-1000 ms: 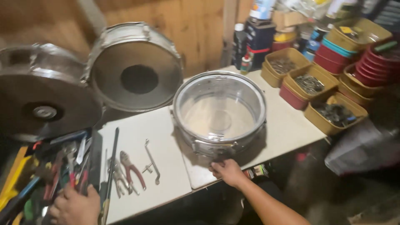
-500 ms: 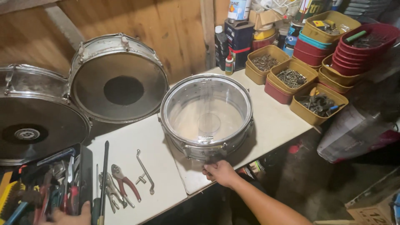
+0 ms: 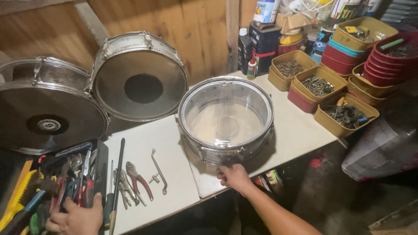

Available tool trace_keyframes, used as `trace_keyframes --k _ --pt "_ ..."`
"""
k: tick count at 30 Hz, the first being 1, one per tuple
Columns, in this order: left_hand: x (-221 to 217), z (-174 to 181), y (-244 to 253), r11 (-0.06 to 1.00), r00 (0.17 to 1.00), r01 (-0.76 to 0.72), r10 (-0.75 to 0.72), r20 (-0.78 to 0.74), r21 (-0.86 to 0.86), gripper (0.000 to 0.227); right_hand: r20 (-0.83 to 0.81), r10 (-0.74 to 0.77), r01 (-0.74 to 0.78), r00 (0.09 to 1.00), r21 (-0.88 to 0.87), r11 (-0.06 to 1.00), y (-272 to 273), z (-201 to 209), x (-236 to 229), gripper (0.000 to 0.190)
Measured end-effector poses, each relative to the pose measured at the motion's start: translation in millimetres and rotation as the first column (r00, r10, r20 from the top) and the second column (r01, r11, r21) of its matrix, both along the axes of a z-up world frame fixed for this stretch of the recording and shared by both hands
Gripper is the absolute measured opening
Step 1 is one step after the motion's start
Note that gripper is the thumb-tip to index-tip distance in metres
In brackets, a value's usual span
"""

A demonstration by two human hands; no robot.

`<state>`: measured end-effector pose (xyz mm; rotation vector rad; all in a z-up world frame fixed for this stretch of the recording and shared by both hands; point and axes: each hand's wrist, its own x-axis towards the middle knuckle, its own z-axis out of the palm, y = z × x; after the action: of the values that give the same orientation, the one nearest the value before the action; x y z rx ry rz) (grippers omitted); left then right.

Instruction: The person works on a snare drum placed on a low white table, using a screwdriver to tighten the tension rods and a drum key to adjust the hardware. They also use pliers to manipulate a small metal part on the drum's rim.

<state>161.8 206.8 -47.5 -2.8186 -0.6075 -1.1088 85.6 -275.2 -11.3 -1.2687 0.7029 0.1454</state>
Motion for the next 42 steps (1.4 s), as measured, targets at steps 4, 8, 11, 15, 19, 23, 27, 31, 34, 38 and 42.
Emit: trace_keyframes --k 4,8,11,15,19,23,27,31,34,38,42 --pt "-2.2 10.5 -4.6 0.993 0.997 -0.010 0.000 -0.083 -0.117 0.089 0.063 0.051 -0.044 0.997 -0.106 0.993 -4.0 -17.1 2.1 0.033" --pt "-7.9 18.1 -9.5 0.995 0.999 -0.003 -0.002 -0.050 -0.096 0.086 0.031 0.318 -0.241 0.948 -0.583 0.776 -25.0 -25.7 -4.7 0.052" --pt "-3.2 2.9 0.4 0.998 0.999 -0.039 0.039 -0.006 0.042 0.090 -0.009 0.337 -0.263 0.942 -0.642 0.720 -43.5 -26.7 -8.7 0.048" --pt "-37.3 52.0 -38.1 0.944 0.982 -0.087 0.028 0.186 0.317 0.080 0.030 0.377 -0.264 0.926 -0.664 0.700 -91.4 -64.2 -14.8 0.048" --pt "-55.8 112.3 -109.0 0.978 0.948 0.210 -0.204 0.246 -0.001 0.071 -0.060 0.376 -0.348 0.925 -0.531 0.773 -128.6 -51.8 -26.2 0.055" --pt "-19.3 125.2 -161.2 0.947 0.738 -0.063 -0.169 -0.653 -0.315 0.053 -0.028 0.459 -0.353 0.888 -0.680 0.643 -170.9 -62.8 -35.7 0.050" --pt "-14.5 60.0 -247.5 0.776 0.794 0.541 -0.598 -0.106 -0.325 0.058 0.026 0.450 -0.284 0.893 -0.743 0.606 -191.0 -71.5 -43.9 0.051" --pt "-11.2 96.5 -325.4 0.397 0.530 0.763 -0.836 0.143 -0.511 0.058 0.014 0.317 -0.183 0.948 -0.792 0.583 -192.6 -76.6 -61.9 0.051" --pt "-1.8 132.1 -360.0 0.257 0.510 0.603 -0.852 0.117 -0.755 0.068 0.027 0.228 -0.115 0.973 -0.803 0.585 -181.4 -60.6 -79.0 0.034" --pt "21.1 128.3 -382.9 0.022 0.643 0.231 -0.754 0.135 -0.973 0.064 0.226 0.029 0.155 0.974 -0.750 0.642 -161.0 -21.1 -89.3 0.032" --pt "22.6 105.5 -384.7 0.073 0.667 0.294 -0.729 0.150 -0.953 0.068 0.248 -0.103 0.246 0.963 -0.656 0.713 -141.7 -5.1 -73.1 0.048"
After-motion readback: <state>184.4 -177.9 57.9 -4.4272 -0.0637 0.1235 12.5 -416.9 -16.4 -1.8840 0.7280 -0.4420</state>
